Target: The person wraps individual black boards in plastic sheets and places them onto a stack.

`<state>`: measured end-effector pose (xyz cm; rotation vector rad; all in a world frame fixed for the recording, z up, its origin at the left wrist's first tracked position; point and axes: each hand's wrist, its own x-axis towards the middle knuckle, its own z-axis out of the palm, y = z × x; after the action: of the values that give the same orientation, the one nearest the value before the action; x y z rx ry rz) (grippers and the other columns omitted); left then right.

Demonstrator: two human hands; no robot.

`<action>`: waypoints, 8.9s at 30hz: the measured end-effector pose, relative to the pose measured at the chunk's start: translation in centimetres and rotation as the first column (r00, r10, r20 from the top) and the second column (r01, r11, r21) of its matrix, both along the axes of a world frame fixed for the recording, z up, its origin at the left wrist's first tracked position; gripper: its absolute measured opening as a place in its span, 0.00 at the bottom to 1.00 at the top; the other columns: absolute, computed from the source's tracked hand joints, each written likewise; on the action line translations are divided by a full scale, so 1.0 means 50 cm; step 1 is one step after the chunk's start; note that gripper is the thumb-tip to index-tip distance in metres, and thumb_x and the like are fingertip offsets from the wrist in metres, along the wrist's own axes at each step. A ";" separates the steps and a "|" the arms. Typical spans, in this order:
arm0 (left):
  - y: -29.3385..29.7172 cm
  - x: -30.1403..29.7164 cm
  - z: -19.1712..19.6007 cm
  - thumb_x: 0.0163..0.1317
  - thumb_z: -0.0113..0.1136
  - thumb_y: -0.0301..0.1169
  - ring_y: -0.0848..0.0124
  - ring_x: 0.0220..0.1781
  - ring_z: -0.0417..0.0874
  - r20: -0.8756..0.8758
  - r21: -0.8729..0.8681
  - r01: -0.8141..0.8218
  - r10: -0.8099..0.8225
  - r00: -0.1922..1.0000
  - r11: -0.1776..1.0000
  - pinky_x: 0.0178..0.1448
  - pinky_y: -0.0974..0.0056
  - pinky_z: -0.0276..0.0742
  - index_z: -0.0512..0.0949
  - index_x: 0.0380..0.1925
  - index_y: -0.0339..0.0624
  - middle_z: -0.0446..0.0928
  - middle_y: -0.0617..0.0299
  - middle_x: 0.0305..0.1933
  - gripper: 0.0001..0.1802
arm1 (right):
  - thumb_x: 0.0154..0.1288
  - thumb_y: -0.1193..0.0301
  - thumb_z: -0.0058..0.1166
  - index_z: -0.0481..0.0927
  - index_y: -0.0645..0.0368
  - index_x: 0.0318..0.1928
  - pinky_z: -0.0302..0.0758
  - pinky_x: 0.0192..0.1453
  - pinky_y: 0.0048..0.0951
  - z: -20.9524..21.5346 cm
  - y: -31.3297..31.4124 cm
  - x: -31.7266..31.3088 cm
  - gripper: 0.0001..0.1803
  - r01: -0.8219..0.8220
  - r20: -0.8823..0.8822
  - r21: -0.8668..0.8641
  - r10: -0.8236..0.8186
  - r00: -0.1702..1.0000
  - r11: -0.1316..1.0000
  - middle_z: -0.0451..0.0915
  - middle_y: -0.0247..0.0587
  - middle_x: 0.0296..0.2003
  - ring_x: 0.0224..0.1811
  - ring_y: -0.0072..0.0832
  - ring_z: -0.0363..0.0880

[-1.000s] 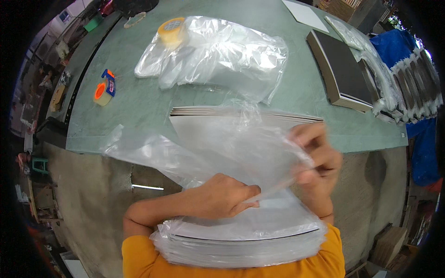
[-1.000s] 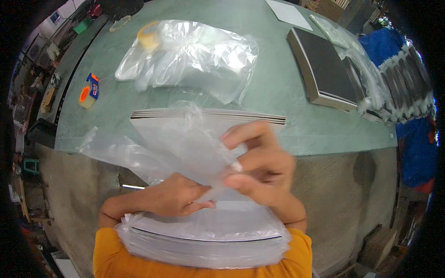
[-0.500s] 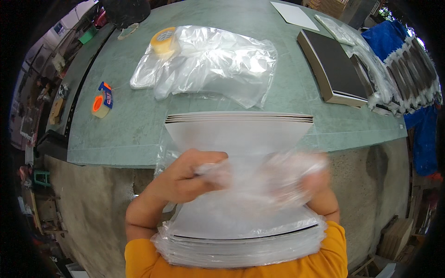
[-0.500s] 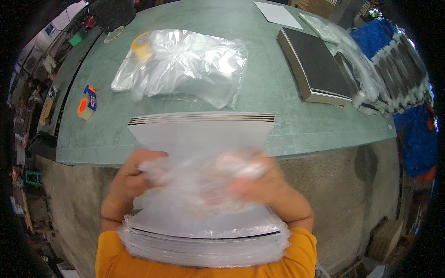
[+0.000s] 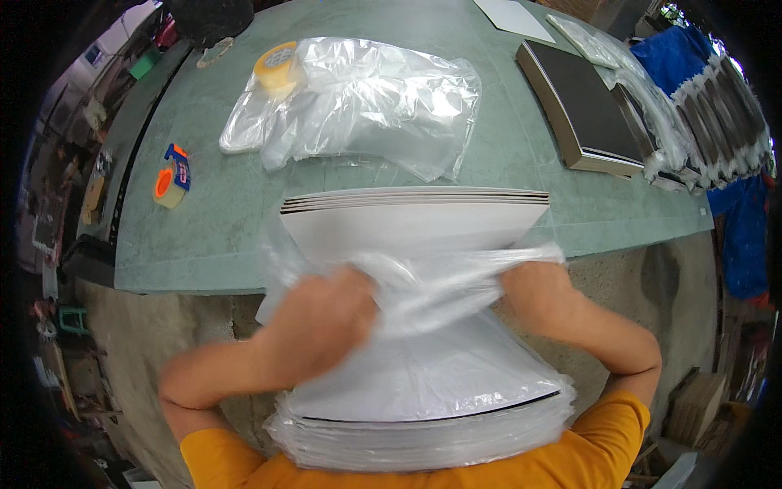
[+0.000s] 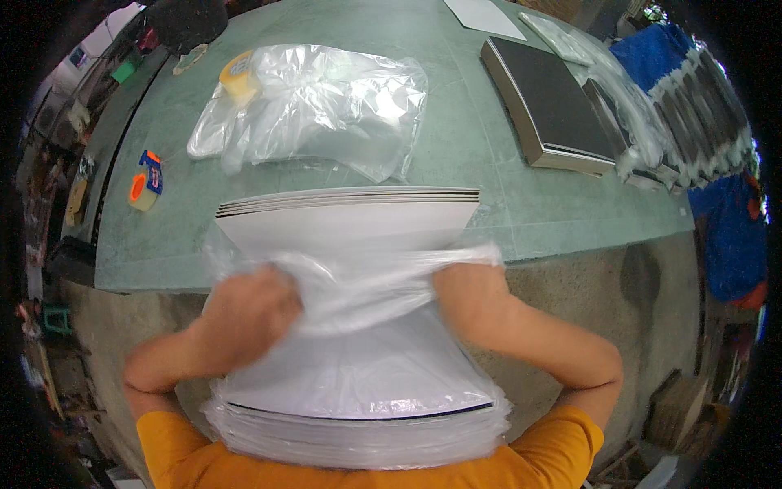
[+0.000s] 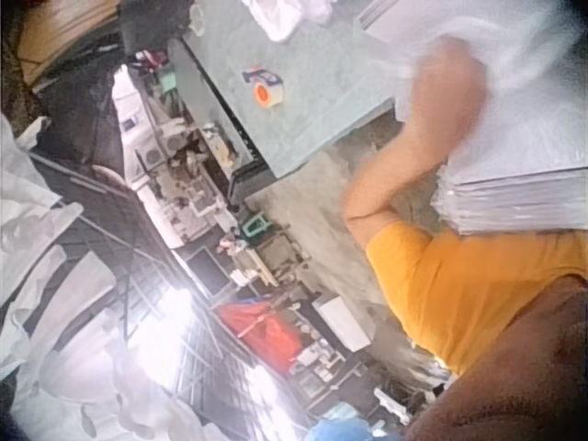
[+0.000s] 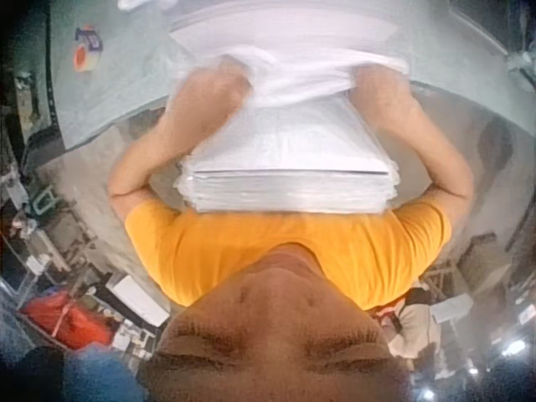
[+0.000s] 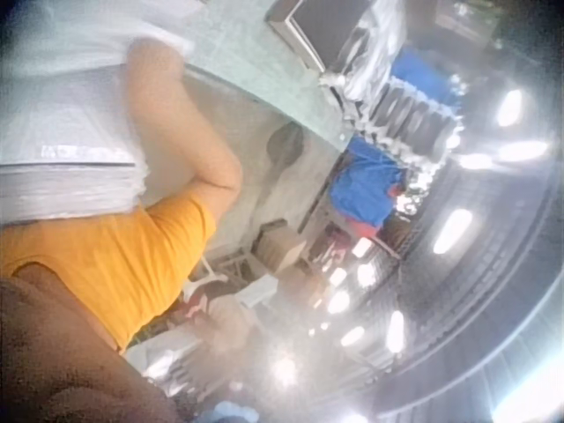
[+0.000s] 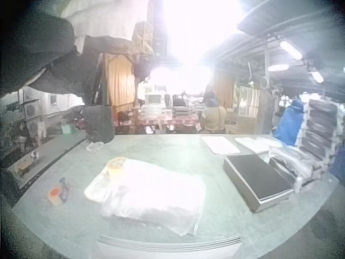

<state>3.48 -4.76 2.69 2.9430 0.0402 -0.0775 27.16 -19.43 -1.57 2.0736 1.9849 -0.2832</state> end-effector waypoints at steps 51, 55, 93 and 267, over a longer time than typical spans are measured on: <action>0.115 -0.184 -0.322 0.40 0.55 0.28 0.68 0.31 0.74 -0.453 -0.866 -0.330 0.307 0.837 -0.377 0.35 0.69 0.68 0.74 0.26 0.36 0.75 0.53 0.30 0.10 | 0.45 0.75 0.52 0.73 0.68 0.35 0.69 0.29 0.19 -0.244 -0.092 0.090 0.14 0.200 -0.747 -0.567 -0.396 -0.534 0.799 0.76 0.41 0.29 0.27 0.19 0.73; 0.079 -0.173 -0.514 0.45 0.54 0.30 0.72 0.34 0.71 -0.556 -0.787 -0.615 0.482 0.678 -0.042 0.40 0.72 0.64 0.74 0.36 0.38 0.72 0.59 0.32 0.16 | 0.47 0.77 0.42 0.72 0.65 0.28 0.66 0.38 0.25 -0.518 -0.097 0.037 0.07 0.685 -0.877 -0.406 -0.469 -0.106 0.605 0.74 0.43 0.29 0.30 0.30 0.70; 0.018 -0.065 -0.143 0.62 0.41 0.43 0.57 0.53 0.64 0.286 -0.958 0.273 -0.273 0.919 -0.085 0.56 0.57 0.57 0.69 0.48 0.39 0.63 0.50 0.51 0.22 | 0.62 0.49 0.36 0.60 0.61 0.58 0.43 0.66 0.42 -0.082 0.019 -0.071 0.33 -0.694 -0.975 0.203 0.075 -0.211 0.691 0.55 0.49 0.61 0.64 0.46 0.48; -0.018 0.038 -0.031 0.50 0.48 0.23 0.55 0.33 0.74 0.303 -0.775 0.075 0.265 0.915 0.628 0.38 0.63 0.70 0.73 0.35 0.37 0.72 0.50 0.30 0.11 | 0.54 0.71 0.52 0.71 0.64 0.40 0.68 0.50 0.35 -0.006 0.048 -0.065 0.13 0.314 -0.844 -0.169 0.027 -0.536 0.934 0.74 0.46 0.41 0.47 0.34 0.72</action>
<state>5.37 -5.66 1.16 2.0112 0.0843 0.4179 23.92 -17.04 -1.87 2.0829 1.8863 -3.4682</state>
